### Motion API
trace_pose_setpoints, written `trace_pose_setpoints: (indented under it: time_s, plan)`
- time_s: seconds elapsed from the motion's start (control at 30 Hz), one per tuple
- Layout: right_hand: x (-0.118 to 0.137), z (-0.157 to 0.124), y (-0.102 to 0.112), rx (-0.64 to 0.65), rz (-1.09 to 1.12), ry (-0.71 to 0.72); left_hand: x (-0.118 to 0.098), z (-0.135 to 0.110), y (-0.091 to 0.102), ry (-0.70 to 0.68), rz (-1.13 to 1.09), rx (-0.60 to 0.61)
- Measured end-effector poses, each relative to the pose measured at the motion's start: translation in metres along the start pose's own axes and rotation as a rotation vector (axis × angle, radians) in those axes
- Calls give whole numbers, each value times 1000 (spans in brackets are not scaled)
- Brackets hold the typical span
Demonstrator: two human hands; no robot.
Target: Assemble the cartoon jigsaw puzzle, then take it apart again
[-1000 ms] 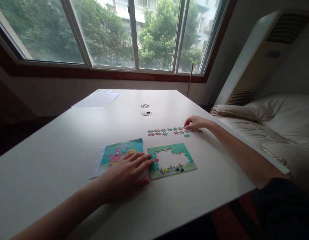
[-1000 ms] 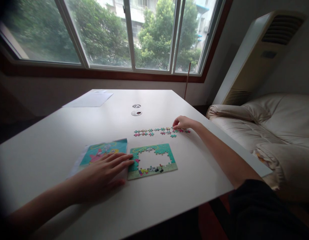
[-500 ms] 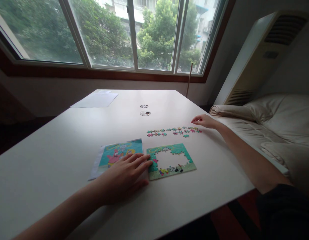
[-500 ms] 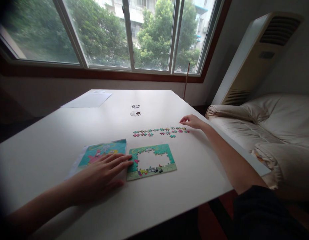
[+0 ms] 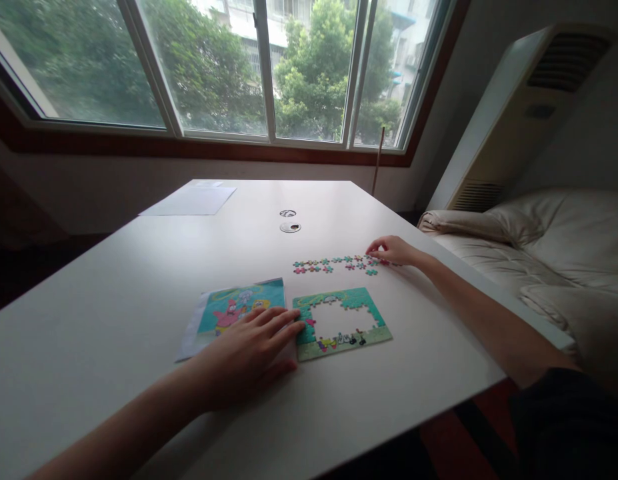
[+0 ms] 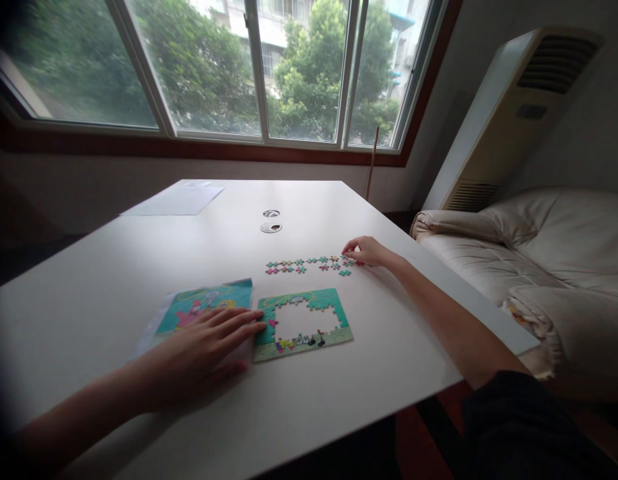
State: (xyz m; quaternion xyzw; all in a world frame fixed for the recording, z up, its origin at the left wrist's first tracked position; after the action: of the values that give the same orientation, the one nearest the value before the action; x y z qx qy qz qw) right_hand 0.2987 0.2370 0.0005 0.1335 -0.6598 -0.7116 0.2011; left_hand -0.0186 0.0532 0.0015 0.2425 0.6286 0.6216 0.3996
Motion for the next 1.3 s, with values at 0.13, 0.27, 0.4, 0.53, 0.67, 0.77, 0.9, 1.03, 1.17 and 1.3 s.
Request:
trace_pose_setpoints:
  time_s: [0.13, 0.27, 0.4, 0.53, 0.67, 0.77, 0.9, 1.03, 1.17, 1.3]
  plan:
    - [31, 15, -1, -45, 22, 93, -1, 0, 1, 5, -5, 1]
    - [55, 32, -4, 3, 63, 181, -2, 1, 1, 5, -14, 3]
    - [66, 44, -6, 153, 85, 213, -2, 1, 1, 2, -12, -2]
    - [71, 53, -5, 319, 78, 168, -1, 1, 1, 7, -8, 2]
    - [76, 59, -3, 419, 66, 156, -2, 0, 1, 3, -18, -6]
    - [79, 59, -3, 393, 65, 170, -2, 0, 1, 9, -23, 0]
    - [81, 48, -2, 311, 93, 222, -2, 0, 2, 4, -21, -10]
    - [82, 22, 8, 149, 255, 316, -2, 0, 2, -3, -24, -15]
    - [82, -8, 14, 95, 399, 308, -2, 0, 1, -4, -19, -13]
    - [84, -33, 10, 88, 650, 213, -2, 0, 1, -1, -11, -8]
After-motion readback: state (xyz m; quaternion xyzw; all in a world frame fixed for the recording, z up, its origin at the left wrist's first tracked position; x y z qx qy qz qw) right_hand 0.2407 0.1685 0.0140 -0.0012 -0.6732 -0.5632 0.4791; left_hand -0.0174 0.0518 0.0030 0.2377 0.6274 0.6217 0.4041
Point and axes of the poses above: each hand's wrist, its own z-axis towards the middle knuckle, its own y-axis out of the back of the hand, x = y × z, the point moved 3 cm from there along z, towards the middle knuckle, and after that the axes turned 12 degrees about -z, right-handed, at the moved point
